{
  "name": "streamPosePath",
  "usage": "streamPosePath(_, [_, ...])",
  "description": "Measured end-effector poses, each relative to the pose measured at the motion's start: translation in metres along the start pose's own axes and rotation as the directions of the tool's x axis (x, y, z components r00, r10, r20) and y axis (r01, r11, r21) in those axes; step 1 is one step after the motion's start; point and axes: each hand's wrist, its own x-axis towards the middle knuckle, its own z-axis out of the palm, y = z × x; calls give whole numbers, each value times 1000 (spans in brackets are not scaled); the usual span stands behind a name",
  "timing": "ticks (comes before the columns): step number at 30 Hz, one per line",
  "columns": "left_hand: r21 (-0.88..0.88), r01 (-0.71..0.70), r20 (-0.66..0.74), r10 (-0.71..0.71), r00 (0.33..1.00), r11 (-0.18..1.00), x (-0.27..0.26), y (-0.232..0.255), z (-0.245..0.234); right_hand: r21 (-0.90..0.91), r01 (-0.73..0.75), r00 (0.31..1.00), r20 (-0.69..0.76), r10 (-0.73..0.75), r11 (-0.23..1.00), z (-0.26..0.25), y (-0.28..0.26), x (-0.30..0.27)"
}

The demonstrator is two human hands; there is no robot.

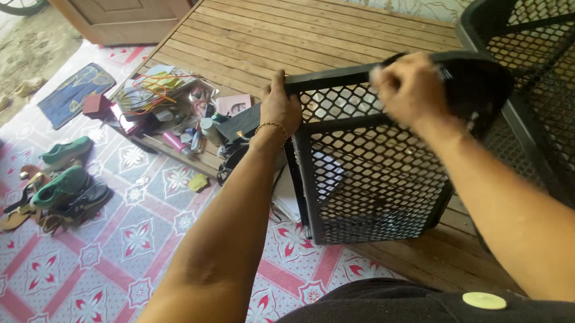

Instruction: The person assembles a black plastic basket by hand on a wooden bench. They connect the side panels to the base and top frame, then secure the corners with black plastic clips.

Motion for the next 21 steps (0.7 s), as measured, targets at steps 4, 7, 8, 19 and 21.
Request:
streamPosePath(4, [24,-49,-5,49,999,999,7,2,3,-79,185,930,336,-149,980,52,-29,-28])
streamPosePath(7, [28,-6,46,5,999,1000,10,6,-1,-198,213,929,343,-136,957,64,-25,-37])
streamPosePath(8, [40,10,56,-12,998,999,11,8,-3,-188,143,925,374,-64,972,60,-18,-36])
streamPosePath(19, [322,183,-28,-184,982,929,-23,61,-19,-204,-74,987,122,100,976,12,48,-30])
streamPosePath(21, [589,65,-128,14,992,805,-32,73,-9,-185,-148,981,100,169,971,9,53,-25])
